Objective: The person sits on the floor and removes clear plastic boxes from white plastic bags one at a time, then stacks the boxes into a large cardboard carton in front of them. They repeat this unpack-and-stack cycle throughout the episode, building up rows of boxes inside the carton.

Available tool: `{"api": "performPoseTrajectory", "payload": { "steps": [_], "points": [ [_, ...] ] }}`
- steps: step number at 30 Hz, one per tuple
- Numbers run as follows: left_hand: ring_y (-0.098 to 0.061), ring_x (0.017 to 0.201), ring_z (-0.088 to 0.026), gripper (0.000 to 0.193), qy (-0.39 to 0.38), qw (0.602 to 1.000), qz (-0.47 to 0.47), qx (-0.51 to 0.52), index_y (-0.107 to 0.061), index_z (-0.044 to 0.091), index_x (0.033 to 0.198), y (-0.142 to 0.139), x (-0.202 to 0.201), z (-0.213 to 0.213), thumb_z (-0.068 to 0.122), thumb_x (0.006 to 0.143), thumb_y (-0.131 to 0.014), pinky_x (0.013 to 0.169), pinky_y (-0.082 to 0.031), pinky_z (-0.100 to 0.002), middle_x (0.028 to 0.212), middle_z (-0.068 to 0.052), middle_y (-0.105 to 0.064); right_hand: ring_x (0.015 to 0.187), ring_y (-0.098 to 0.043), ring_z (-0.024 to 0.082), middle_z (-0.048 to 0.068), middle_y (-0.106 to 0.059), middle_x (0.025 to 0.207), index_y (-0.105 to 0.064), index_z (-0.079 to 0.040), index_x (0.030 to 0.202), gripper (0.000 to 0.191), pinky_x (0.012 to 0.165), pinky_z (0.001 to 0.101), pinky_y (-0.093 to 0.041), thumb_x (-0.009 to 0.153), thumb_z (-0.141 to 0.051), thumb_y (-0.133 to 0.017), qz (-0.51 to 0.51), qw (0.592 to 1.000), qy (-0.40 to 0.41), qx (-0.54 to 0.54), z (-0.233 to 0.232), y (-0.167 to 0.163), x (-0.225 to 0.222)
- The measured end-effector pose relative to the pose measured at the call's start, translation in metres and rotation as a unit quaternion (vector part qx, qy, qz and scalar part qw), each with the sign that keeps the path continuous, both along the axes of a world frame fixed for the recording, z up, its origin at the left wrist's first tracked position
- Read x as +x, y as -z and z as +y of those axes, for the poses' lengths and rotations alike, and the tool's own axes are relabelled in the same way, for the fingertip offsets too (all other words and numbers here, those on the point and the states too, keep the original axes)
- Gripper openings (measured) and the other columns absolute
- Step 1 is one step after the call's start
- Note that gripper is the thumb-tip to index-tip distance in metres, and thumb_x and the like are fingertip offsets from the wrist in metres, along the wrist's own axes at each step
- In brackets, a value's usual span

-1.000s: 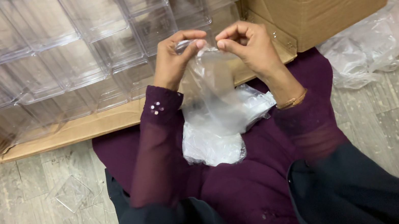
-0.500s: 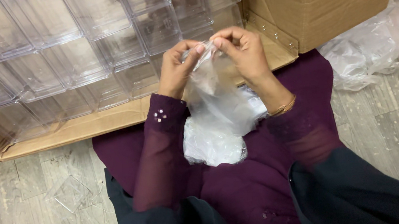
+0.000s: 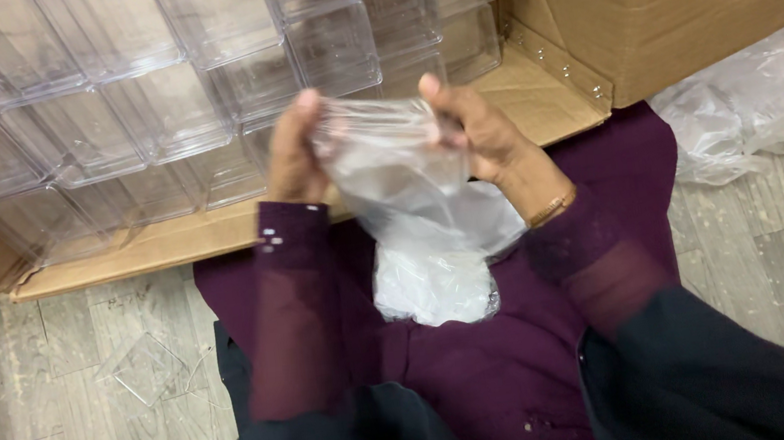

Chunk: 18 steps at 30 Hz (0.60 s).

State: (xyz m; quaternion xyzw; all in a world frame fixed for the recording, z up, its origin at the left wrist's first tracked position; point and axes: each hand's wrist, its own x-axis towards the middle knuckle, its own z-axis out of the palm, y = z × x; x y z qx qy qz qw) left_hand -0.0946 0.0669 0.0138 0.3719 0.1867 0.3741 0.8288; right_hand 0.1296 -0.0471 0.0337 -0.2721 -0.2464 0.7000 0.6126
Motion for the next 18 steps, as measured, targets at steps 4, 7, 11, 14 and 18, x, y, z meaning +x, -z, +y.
{"api": "performPoseTrajectory", "payload": {
  "steps": [4,7,11,14,18],
  "points": [
    [-0.044,0.058,-0.003,0.023,0.018,0.968,0.189,0.165,-0.055,0.014,0.086,-0.020,-0.043,0.043,0.022,0.101,-0.071,0.051,-0.032,-0.020,0.072,0.007,-0.054,0.074,-0.065,0.014,0.002,-0.067,0.078,-0.071,-0.004,0.095,0.013,0.087,0.0398,-0.064,0.101,-0.015,-0.066,0.018,0.989,0.082,0.123,0.038,-0.013,-0.005],
    [-0.057,0.076,-0.011,0.030,-0.206,0.763,0.350,0.503,-0.059,0.008,0.089,-0.040,-0.045,0.075,0.017,0.110,-0.077,0.067,-0.046,-0.024,0.087,-0.002,-0.066,0.080,-0.061,0.014,0.007,-0.068,0.093,-0.071,-0.003,0.104,0.007,0.075,0.0316,-0.050,0.101,-0.004,-0.065,-0.309,0.926,0.169,0.140,0.101,-0.023,-0.024],
    [-0.067,0.070,-0.031,0.029,-0.335,0.650,0.454,0.509,-0.056,0.007,0.127,-0.056,-0.039,0.101,0.004,0.098,-0.062,0.062,-0.046,-0.045,0.076,-0.016,-0.068,0.108,-0.068,0.029,0.015,-0.072,0.114,-0.070,-0.007,0.122,0.025,0.093,0.0413,-0.054,0.100,0.001,-0.060,-0.629,0.626,0.340,0.312,0.160,-0.029,-0.044],
    [-0.067,0.077,-0.043,0.039,-0.370,0.600,0.456,0.543,-0.056,0.006,0.133,-0.057,-0.035,0.111,-0.003,0.095,-0.056,0.066,-0.044,-0.052,0.083,-0.021,-0.068,0.109,-0.060,0.042,0.026,-0.062,0.121,-0.058,0.000,0.133,0.034,0.094,0.0475,-0.049,0.098,0.002,-0.058,-0.683,0.628,0.281,0.248,0.176,-0.028,-0.053],
    [-0.071,0.086,-0.039,0.019,-0.347,0.621,0.440,0.548,-0.064,0.011,0.112,-0.052,-0.034,0.111,-0.001,0.101,-0.054,0.074,-0.051,-0.050,0.091,-0.018,-0.073,0.111,-0.065,0.037,0.018,-0.064,0.123,-0.054,-0.006,0.143,0.047,0.099,0.0439,-0.053,0.098,0.008,-0.049,-0.636,0.686,0.222,0.275,0.159,-0.022,-0.056]
  ]
}}
